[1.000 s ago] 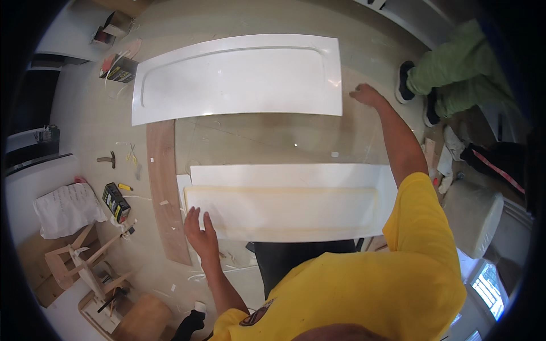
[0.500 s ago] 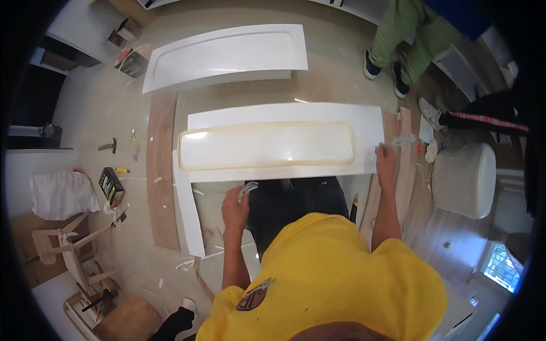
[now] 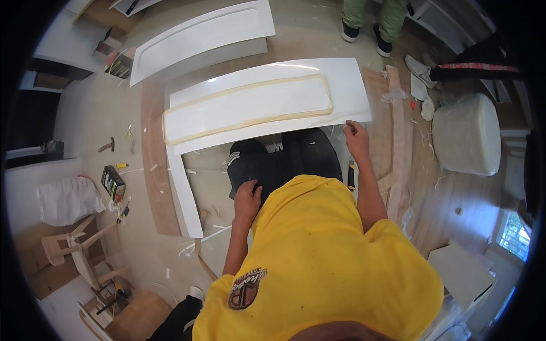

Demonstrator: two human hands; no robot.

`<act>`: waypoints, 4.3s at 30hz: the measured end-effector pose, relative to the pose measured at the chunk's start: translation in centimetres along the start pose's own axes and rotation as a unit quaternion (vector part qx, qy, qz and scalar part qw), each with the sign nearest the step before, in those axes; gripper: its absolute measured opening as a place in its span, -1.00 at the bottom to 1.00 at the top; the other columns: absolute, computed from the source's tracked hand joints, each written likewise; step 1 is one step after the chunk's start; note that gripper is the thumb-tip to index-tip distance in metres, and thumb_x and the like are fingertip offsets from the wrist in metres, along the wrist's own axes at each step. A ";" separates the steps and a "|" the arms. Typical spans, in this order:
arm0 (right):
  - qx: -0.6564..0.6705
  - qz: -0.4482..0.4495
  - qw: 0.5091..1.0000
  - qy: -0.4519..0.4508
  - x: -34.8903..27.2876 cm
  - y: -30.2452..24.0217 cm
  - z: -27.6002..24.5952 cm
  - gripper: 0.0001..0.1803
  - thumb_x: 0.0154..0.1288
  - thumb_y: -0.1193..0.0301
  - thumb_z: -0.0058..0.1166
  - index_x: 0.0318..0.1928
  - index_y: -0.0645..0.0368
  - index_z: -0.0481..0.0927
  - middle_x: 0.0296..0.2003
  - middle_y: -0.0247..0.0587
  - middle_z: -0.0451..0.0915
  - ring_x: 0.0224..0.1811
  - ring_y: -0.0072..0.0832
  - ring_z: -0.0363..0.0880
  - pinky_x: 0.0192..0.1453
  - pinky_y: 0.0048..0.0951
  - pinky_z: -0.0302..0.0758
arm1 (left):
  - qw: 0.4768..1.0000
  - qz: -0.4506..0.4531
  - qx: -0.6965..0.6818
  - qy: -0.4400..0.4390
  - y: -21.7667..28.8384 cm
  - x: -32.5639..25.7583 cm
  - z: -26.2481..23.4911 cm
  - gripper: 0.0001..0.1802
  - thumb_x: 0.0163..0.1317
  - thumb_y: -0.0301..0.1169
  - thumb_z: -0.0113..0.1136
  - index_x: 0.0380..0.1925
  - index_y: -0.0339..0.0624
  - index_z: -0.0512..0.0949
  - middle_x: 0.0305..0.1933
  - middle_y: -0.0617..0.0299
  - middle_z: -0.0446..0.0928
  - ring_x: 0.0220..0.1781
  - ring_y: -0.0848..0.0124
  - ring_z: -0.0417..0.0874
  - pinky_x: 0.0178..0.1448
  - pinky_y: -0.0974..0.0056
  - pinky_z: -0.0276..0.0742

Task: The person kneels on the floor and uses a utility knife to cut protective film from white cabinet doors and panels. They peel off the film, flip the parts, and continue trimming edges while other workers handle similar pieces nearby.

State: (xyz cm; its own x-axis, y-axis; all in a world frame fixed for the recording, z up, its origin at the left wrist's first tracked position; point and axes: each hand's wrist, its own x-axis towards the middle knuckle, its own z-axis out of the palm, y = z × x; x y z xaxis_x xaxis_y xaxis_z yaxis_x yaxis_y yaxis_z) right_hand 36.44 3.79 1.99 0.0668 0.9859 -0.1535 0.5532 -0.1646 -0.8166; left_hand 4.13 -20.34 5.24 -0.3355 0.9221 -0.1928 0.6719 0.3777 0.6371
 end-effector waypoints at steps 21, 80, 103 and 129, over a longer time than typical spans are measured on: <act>-0.169 -0.171 0.971 0.001 35.8 -21.2 21.6 -0.25 0.18 0.04 0.35 0.28 0.23 0.54 0.05 0.03 0.69 0.07 -0.22 0.69 0.17 -0.28 0.59 | 0.950 -0.119 0.286 0.048 -7.3 13.2 7.2 -0.48 0.31 -0.19 0.23 0.15 -0.32 0.54 0.13 -0.24 0.55 0.21 -0.19 0.52 0.23 -0.18 0.45; -0.403 0.016 0.883 -0.241 47.8 -32.4 27.1 -0.08 -0.01 0.19 0.53 0.19 0.66 0.42 -0.11 0.21 0.68 -0.18 -0.20 0.78 -0.13 -0.33 0.78 | 0.991 0.003 0.097 0.089 -13.1 13.8 9.4 -0.46 0.27 -0.06 0.27 0.13 -0.18 0.59 0.08 -0.06 0.62 0.08 -0.12 0.62 0.16 -0.28 0.44; -0.462 -0.028 0.858 -0.223 47.5 -32.1 27.9 -0.37 -0.04 0.08 0.44 -0.28 0.54 0.67 -0.34 0.12 0.73 -0.36 -0.22 0.78 -0.33 -0.32 0.73 | 0.989 0.004 0.101 0.110 -13.2 13.6 10.2 -0.42 0.25 -0.02 0.28 0.16 -0.15 0.59 0.12 -0.06 0.61 0.10 -0.13 0.61 0.16 -0.32 0.42; -0.162 -0.008 0.984 0.075 6.7 -7.1 0.8 -0.63 0.41 0.24 0.18 0.05 0.23 0.70 -0.04 0.01 0.72 -0.01 -0.20 0.71 0.13 -0.27 0.58 | 0.968 -0.222 0.065 0.101 -8.1 15.3 5.9 -0.39 0.24 0.02 0.28 0.08 -0.25 0.61 0.08 -0.20 0.60 0.17 -0.20 0.57 0.13 -0.27 0.54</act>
State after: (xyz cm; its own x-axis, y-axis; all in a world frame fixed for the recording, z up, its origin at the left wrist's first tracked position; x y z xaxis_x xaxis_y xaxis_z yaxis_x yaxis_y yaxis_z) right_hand 32.30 11.57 6.31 0.1639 0.9857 -0.0392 0.7896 -0.1549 -0.5937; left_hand -2.58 -8.78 -7.23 -0.7238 0.6356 -0.2685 0.5043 0.7529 0.4228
